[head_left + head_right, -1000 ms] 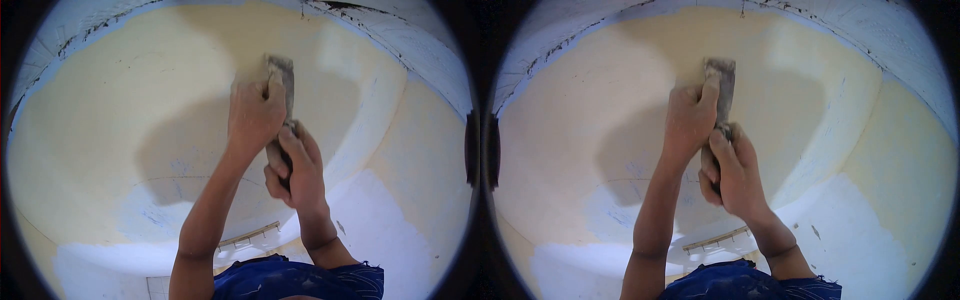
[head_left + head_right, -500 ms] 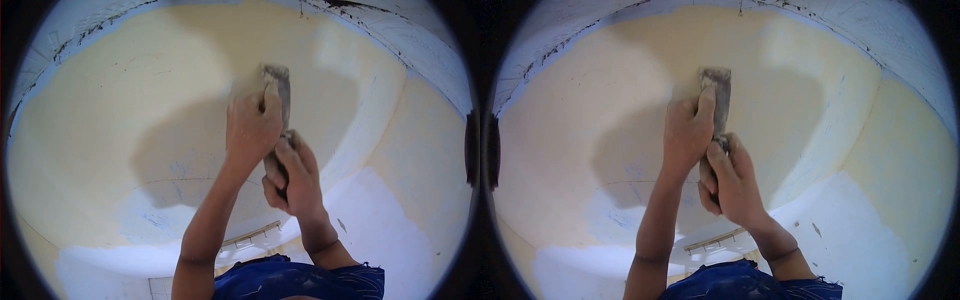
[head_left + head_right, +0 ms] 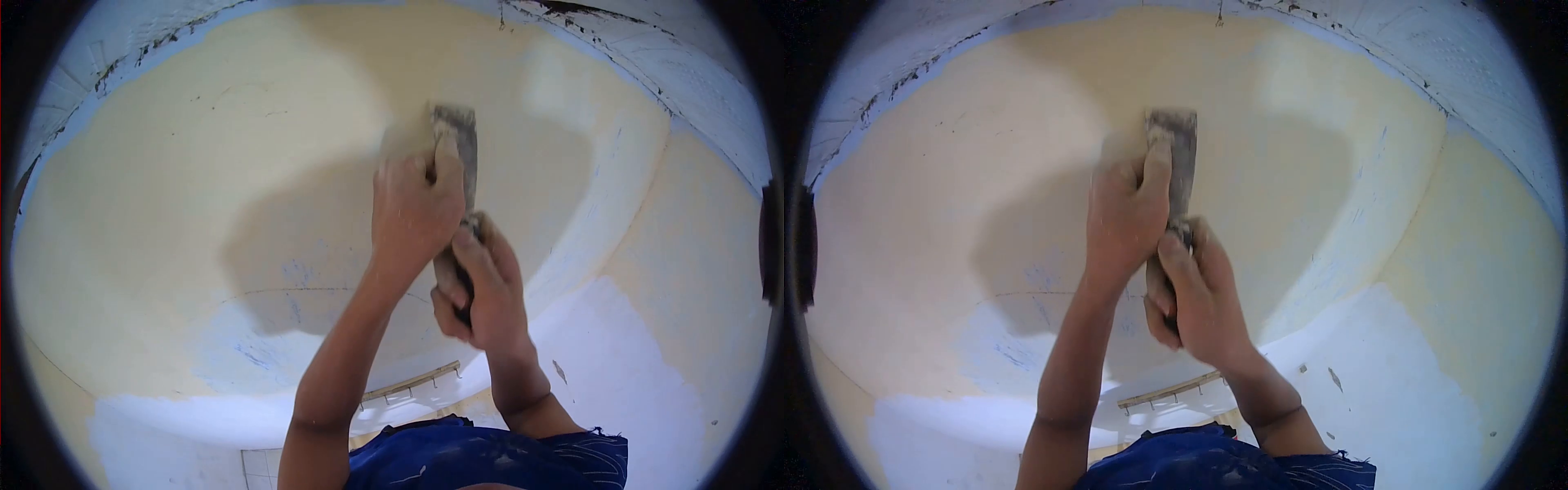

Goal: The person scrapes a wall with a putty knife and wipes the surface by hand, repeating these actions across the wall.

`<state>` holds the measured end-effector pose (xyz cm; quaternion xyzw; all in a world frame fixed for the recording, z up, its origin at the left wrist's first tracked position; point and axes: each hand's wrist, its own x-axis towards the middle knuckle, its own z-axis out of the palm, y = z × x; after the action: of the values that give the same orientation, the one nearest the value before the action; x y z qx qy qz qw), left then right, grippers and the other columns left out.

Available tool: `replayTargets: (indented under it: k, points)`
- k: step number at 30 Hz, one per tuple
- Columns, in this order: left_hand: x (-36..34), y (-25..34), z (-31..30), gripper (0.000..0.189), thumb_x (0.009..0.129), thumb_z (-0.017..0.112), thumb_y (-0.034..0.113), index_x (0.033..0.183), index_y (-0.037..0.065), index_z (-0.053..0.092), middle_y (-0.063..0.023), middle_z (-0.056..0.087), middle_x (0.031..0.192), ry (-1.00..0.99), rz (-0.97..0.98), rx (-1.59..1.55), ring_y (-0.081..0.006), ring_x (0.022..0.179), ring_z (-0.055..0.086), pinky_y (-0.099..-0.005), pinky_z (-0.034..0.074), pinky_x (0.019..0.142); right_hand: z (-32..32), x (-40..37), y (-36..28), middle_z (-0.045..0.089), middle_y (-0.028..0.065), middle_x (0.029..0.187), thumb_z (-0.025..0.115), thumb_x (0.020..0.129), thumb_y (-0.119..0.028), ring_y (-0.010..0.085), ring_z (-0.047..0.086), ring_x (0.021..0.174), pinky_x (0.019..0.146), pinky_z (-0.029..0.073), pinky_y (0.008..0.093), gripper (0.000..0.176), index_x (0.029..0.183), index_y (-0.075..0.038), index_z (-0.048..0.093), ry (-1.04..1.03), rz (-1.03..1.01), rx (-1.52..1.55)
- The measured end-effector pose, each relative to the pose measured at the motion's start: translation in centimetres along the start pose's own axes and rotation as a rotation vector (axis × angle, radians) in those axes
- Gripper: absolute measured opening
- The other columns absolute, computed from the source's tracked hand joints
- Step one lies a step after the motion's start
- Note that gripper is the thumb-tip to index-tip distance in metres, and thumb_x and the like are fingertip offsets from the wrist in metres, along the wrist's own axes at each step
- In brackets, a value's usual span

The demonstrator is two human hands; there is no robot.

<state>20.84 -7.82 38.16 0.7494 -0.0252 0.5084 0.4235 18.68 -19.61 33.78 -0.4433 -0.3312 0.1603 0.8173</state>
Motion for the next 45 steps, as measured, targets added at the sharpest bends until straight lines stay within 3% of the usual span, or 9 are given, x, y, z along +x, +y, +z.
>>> replayTargets:
  k: [5, 9, 15, 20, 22, 27, 31, 36, 45]
  points:
    - [-2.2, -1.1, -0.8, 0.051, 0.104, 0.055, 0.023, 0.063, -0.007, 0.051, -0.0219, 0.045, 0.051, -0.117, -0.189, -0.057, -0.0377, 0.047, 0.038, -0.0493, 0.038, 0.055, -0.2, -1.4, 1.9, 0.038, -0.0003, 0.061, 0.04, 0.115, -0.024, 0.007, 0.026, 0.034, 0.029, 0.027, 0.0242, 0.018, 0.109, -0.01, 0.048, -0.002, 0.049, 0.012]
    - [-0.3, -0.4, -0.7, 0.051, 0.104, 0.056, 0.023, 0.063, -0.007, 0.05, -0.0212, 0.043, 0.052, -0.072, -0.052, -0.035, -0.034, 0.046, 0.037, -0.0482, 0.037, 0.053, -0.5, 0.1, 0.2, 0.042, 0.0015, 0.065, 0.036, 0.116, -0.022, 0.0082, 0.033, 0.038, 0.032, 0.03, 0.0259, 0.016, 0.108, -0.008, 0.038, -0.095, 0.037, 0.022]
    - [-1.4, -0.5, -0.7, 0.051, 0.104, 0.056, 0.023, 0.063, -0.006, 0.049, -0.0198, 0.044, 0.053, -0.064, -0.111, -0.023, -0.0318, 0.047, 0.037, -0.0484, 0.037, 0.053, 0.1, -0.6, 2.1, 0.039, -0.0009, 0.061, 0.037, 0.115, -0.022, 0.007, 0.026, 0.034, 0.029, 0.028, 0.0236, 0.018, 0.104, -0.009, 0.045, 0.029, 0.016, 0.022]
    - [-3.3, -2.4, -1.1, 0.048, 0.105, 0.056, 0.021, 0.065, -0.005, 0.049, -0.0195, 0.045, 0.054, -0.073, -0.064, 0.036, -0.0331, 0.048, 0.039, -0.0481, 0.038, 0.054, -1.4, -0.7, 4.8, 0.041, 0.0007, 0.065, 0.037, 0.116, -0.022, 0.0069, 0.032, 0.039, 0.032, 0.03, 0.0244, 0.015, 0.108, -0.009, 0.039, -0.066, 0.027, 0.027]
    - [-2.3, -2.0, -1.0, 0.048, 0.105, 0.056, 0.021, 0.066, -0.005, 0.049, -0.0199, 0.045, 0.055, -0.07, -0.041, 0.043, -0.0338, 0.048, 0.04, -0.0481, 0.038, 0.054, -1.1, -0.3, 4.0, 0.038, -0.001, 0.061, 0.039, 0.113, -0.02, 0.0062, 0.025, 0.037, 0.029, 0.028, 0.023, 0.013, 0.107, -0.01, 0.044, -0.018, 0.012, 0.028]
    - [-1.7, -0.8, -1.0, 0.046, 0.105, 0.056, 0.019, 0.066, -0.005, 0.05, -0.0215, 0.047, 0.056, -0.098, -0.119, 0.063, -0.0373, 0.05, 0.042, -0.0486, 0.039, 0.056, -1.0, 0.2, 3.6, 0.038, -0.0009, 0.06, 0.038, 0.114, -0.02, 0.0064, 0.024, 0.036, 0.028, 0.027, 0.023, 0.013, 0.108, -0.011, 0.045, -0.045, 0.003, 0.082]
    - [-3.0, -2.1, -1.2, 0.045, 0.104, 0.057, 0.018, 0.066, -0.005, 0.05, -0.0225, 0.048, 0.056, -0.082, -0.038, 0.08, -0.0398, 0.05, 0.042, -0.0487, 0.039, 0.054, -0.4, -1.3, 5.5, 0.037, -0.0006, 0.059, 0.037, 0.114, -0.022, 0.0072, 0.022, 0.033, 0.027, 0.026, 0.0232, 0.016, 0.109, -0.011, 0.048, 0.029, 0.014, 0.092]
    - [-1.1, -0.4, -1.0, 0.048, 0.103, 0.057, 0.019, 0.064, -0.006, 0.048, -0.0235, 0.047, 0.055, -0.103, -0.073, 0.06, -0.0408, 0.05, 0.042, -0.0491, 0.038, 0.053, 0.4, 0.0, 2.5, 0.038, -0.0002, 0.059, 0.039, 0.114, -0.022, 0.0083, 0.024, 0.03, 0.027, 0.025, 0.0232, 0.017, 0.11, -0.01, 0.05, 0.02, 0.0, 0.117]
    - [-2.5, -1.6, -0.7, 0.05, 0.104, 0.058, 0.022, 0.064, -0.007, 0.048, -0.0204, 0.043, 0.052, -0.097, -0.116, 0.011, -0.0331, 0.047, 0.037, -0.0471, 0.037, 0.052, 0.0, -1.2, 3.2, 0.038, -0.0003, 0.06, 0.04, 0.114, -0.022, 0.0073, 0.025, 0.032, 0.028, 0.026, 0.0228, 0.017, 0.108, -0.009, 0.049, 0.072, 0.034, 0.047]
